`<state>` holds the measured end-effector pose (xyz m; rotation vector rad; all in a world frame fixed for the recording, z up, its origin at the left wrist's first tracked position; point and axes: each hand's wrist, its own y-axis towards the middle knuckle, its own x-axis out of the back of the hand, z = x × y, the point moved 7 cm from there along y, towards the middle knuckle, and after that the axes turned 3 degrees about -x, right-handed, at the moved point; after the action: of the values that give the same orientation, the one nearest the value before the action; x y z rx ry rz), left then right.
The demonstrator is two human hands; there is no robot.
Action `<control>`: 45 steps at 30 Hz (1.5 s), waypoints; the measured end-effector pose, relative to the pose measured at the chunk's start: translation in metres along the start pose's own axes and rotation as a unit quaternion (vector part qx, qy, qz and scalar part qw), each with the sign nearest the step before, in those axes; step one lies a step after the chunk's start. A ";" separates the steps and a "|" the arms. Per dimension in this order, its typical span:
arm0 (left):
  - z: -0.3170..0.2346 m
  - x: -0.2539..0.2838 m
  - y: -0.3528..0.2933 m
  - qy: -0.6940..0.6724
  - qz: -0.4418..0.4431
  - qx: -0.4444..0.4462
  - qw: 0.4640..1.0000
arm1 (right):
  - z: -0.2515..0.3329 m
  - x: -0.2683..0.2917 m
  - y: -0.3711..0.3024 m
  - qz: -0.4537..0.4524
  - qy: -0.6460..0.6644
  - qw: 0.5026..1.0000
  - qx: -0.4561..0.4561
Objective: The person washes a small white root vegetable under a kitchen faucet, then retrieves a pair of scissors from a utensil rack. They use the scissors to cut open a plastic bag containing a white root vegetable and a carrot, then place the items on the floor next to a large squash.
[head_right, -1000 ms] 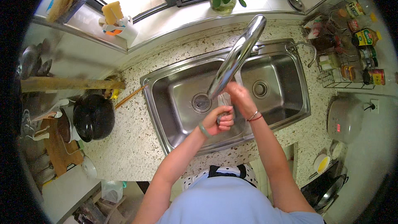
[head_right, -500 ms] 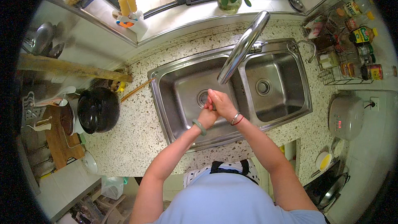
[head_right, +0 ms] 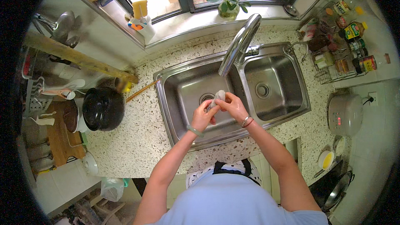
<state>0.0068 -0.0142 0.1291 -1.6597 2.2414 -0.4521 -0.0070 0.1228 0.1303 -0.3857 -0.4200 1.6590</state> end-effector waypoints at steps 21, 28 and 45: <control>-0.007 -0.001 0.032 -0.302 0.030 0.080 0.950 | 0.034 0.023 0.002 -0.121 0.083 0.989 0.010; -0.004 -0.018 0.111 -0.318 0.147 0.110 0.930 | 0.051 0.033 0.072 -0.225 0.035 0.962 0.151; 0.040 0.027 0.152 -0.478 -0.094 0.026 0.873 | 0.048 -0.028 0.148 -0.280 -0.414 0.813 0.299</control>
<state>-0.1140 -0.0007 0.0262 -1.5663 1.3240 0.2498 -0.1549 0.0752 0.1011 0.9053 -0.5437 1.1975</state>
